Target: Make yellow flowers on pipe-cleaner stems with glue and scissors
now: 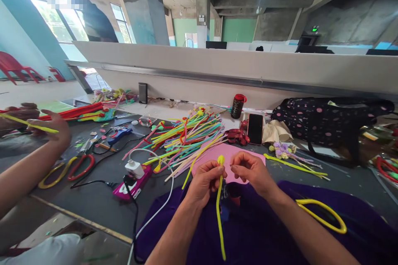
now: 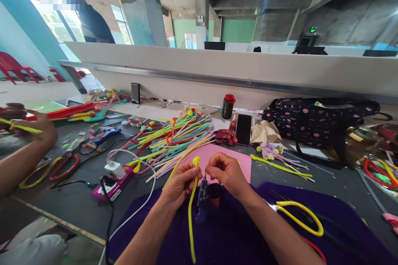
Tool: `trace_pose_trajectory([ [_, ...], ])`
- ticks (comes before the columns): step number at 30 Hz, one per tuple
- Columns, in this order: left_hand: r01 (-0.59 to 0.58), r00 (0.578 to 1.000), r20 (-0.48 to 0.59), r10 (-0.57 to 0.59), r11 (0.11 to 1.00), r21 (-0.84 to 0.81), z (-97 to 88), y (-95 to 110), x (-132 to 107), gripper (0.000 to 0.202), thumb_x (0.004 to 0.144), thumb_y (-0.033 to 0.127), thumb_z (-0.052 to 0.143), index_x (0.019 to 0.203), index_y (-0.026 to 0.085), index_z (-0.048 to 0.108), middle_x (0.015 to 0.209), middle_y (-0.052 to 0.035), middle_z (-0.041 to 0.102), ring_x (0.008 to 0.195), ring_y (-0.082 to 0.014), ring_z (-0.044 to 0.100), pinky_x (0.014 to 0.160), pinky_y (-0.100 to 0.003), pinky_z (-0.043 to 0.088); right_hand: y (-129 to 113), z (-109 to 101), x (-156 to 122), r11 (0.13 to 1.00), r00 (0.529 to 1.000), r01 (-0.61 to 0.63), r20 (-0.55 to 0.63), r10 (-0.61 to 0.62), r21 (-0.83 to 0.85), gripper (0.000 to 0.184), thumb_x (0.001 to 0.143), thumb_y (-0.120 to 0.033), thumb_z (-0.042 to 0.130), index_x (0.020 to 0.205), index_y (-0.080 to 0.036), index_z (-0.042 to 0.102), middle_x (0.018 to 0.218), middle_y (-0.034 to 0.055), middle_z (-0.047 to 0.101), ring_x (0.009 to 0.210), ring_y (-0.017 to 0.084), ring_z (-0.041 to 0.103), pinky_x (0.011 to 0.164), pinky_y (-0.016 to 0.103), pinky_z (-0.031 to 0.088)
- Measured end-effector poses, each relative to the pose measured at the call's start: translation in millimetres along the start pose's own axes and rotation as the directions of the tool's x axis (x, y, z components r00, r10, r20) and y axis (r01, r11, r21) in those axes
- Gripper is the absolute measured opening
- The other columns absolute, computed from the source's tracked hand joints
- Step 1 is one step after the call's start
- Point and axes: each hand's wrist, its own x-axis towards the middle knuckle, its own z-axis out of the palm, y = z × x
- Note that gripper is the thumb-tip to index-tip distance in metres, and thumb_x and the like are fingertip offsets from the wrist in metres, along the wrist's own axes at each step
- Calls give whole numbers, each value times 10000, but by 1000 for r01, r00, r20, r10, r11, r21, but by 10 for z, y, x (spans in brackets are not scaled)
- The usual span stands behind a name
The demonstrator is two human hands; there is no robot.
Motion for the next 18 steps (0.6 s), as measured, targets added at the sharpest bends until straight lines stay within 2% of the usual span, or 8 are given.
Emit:
trace_pose_trajectory([
  [6, 46, 998, 46, -45, 999, -19, -18, 15, 3, 192, 672, 292, 636, 646, 112, 575, 421, 27, 517, 293, -24, 375, 294, -135, 188, -23, -31, 18, 1000, 998, 20, -66, -20, 3, 156, 678, -202, 595, 620, -174, 453, 606, -44, 492, 439, 57, 434, 382, 176, 333],
  [10, 54, 997, 51, -51, 997, -54, -21, 24, 9, 204, 680, 306, 624, 637, 115, 568, 403, 38, 485, 285, -22, 349, 288, -137, 181, -7, -24, 14, 999, 998, -26, -62, 28, 26, 174, 655, -216, 616, 670, -186, 445, 627, -46, 505, 448, 67, 467, 374, 172, 350],
  [15, 63, 995, 79, -57, 995, -78, -27, 23, 21, 206, 689, 304, 615, 633, 113, 561, 408, 48, 459, 292, -15, 336, 287, -128, 167, 17, -25, 9, 999, 999, -46, -8, 46, 4, 128, 673, -224, 605, 772, -181, 535, 573, -56, 499, 451, 74, 474, 409, 185, 364],
  [18, 63, 995, 78, -57, 995, -81, -31, 22, 24, 192, 692, 297, 614, 663, 113, 567, 473, 30, 518, 304, -11, 352, 289, -128, 173, 34, -18, 10, 999, 999, -36, 7, 36, 1, 102, 709, -209, 556, 802, -177, 583, 533, -60, 481, 427, 69, 447, 410, 190, 346],
])
